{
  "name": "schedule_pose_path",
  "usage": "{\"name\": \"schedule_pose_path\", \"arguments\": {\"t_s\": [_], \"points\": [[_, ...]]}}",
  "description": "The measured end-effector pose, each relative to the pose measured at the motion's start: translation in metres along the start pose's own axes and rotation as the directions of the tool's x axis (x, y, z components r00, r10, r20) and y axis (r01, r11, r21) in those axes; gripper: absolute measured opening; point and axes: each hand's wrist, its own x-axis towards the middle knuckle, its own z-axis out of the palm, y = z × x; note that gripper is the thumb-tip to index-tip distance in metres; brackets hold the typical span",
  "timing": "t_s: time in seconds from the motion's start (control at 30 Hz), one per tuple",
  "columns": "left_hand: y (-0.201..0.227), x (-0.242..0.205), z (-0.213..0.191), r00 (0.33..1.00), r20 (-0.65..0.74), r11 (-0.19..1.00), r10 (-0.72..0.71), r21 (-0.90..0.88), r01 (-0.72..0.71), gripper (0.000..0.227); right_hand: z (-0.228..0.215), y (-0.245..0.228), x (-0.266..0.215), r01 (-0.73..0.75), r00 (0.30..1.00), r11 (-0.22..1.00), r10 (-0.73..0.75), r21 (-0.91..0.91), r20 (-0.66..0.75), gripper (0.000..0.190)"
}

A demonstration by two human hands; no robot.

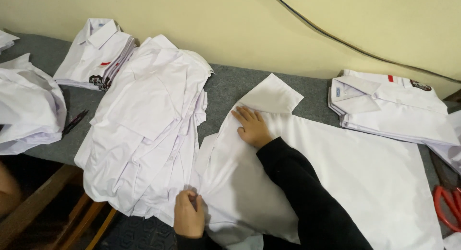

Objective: Folding a white uniform shirt on a flat work surface in a factory setting.

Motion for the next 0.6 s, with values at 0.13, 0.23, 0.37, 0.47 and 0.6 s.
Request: {"name": "schedule_pose_path", "arguments": {"t_s": [0.13, 0.23, 0.37, 0.47, 0.6], "points": [[0.055, 0.025, -0.014, 0.907, -0.252, 0.941, 0.339, 0.079, -0.329, 0.018, -0.002, 0.001, 0.0, -0.037, 0.999, 0.997, 0.035, 0.061, 0.032, 0.073], [0.088, 0.061, 0.009, 0.914, -0.162, 0.928, 0.372, 0.062, -0.366, 0.019, -0.002, 0.002, -0.002, -0.018, 0.999, 0.996, 0.021, 0.083, -0.031, 0.07], [0.105, 0.123, 0.066, 0.879, -0.198, 0.876, 0.434, 0.319, -0.361, 0.019, -0.007, 0.001, 0.0, -0.072, 0.989, 0.995, 0.08, -0.069, 0.125, 0.068], [0.105, 0.147, 0.094, 0.854, -0.218, 0.843, 0.473, 0.396, -0.365, 0.021, -0.007, 0.004, 0.001, -0.066, 0.992, 0.997, 0.07, -0.048, 0.1, 0.066], [0.101, 0.152, 0.108, 0.772, -0.335, 0.811, 0.54, 0.452, -0.372, 0.021, -0.011, 0.0, -0.001, -0.069, 0.994, 0.997, 0.072, -0.046, 0.081, 0.063]]}}
